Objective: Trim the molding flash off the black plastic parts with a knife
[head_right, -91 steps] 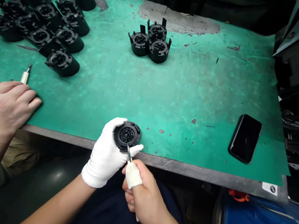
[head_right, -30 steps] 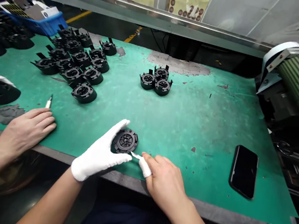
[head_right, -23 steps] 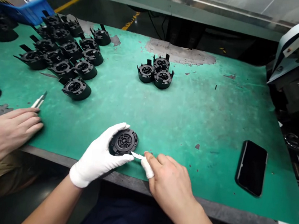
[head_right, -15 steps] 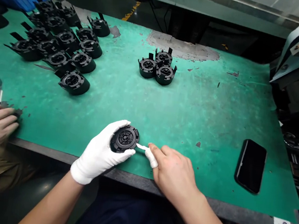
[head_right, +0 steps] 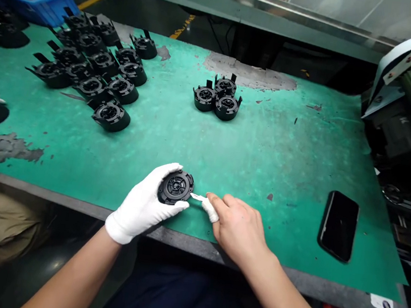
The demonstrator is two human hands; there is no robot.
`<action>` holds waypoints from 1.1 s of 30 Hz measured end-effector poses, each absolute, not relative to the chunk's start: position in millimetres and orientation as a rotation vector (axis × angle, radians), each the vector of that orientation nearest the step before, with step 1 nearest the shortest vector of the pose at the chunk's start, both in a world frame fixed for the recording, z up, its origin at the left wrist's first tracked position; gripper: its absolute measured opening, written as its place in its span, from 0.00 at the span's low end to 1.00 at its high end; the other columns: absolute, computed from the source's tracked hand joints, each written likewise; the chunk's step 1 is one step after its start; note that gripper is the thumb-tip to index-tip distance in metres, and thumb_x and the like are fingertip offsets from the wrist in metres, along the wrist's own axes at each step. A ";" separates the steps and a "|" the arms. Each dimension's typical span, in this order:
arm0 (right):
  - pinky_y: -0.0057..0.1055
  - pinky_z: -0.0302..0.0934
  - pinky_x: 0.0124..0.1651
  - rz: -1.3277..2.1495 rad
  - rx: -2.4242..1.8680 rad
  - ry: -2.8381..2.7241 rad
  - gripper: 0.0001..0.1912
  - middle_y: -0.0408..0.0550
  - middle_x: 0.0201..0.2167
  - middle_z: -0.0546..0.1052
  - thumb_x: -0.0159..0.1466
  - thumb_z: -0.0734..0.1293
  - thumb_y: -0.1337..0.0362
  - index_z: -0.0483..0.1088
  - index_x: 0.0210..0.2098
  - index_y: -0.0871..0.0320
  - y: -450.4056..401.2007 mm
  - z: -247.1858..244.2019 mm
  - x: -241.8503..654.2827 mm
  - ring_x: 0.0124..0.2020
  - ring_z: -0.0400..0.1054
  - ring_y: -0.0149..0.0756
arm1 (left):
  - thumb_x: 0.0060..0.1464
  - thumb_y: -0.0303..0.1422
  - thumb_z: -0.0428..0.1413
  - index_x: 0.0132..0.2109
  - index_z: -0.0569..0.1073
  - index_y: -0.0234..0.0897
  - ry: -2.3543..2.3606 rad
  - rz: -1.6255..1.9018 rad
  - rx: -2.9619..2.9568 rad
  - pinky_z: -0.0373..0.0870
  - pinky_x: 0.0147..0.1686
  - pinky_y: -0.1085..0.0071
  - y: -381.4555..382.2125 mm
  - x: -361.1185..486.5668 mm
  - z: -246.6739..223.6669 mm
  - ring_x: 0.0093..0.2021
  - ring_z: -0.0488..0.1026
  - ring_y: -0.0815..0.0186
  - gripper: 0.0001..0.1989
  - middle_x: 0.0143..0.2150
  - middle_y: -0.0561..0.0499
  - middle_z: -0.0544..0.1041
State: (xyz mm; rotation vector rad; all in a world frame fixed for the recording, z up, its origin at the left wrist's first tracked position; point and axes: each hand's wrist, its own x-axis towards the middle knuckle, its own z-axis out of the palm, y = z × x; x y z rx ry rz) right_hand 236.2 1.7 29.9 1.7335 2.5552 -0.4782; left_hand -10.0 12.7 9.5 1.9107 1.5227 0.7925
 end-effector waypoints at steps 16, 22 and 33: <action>0.32 0.65 0.42 -2.222 1.969 2.403 0.30 0.46 0.44 0.73 0.62 0.72 0.53 0.65 0.62 0.45 -71.0 29.2 202.5 0.36 0.67 0.33 | 0.65 0.53 0.45 0.64 0.64 0.44 1.212 0.763 1.285 0.67 0.64 0.54 -34.8 8.2 60.3 0.61 0.71 0.56 0.28 0.62 0.45 0.71; 0.35 0.66 0.43 -2.868 2.185 1.702 0.32 0.44 0.35 0.74 0.60 0.73 0.51 0.66 0.61 0.48 -90.7 38.6 191.8 0.34 0.67 0.37 | 0.57 0.61 0.48 0.70 0.55 0.47 1.237 0.808 1.553 0.61 0.68 0.54 -59.5 11.5 65.4 0.67 0.61 0.52 0.40 0.70 0.45 0.60; 0.30 0.52 0.31 -2.833 2.195 1.195 0.27 0.43 0.29 0.66 0.69 0.56 0.41 0.71 0.49 0.55 -148.2 8.8 217.3 0.28 0.55 0.31 | 0.55 0.46 0.63 0.55 0.73 0.47 1.572 0.630 2.129 0.67 0.48 0.54 -81.8 6.8 22.1 0.44 0.72 0.55 0.22 0.43 0.49 0.77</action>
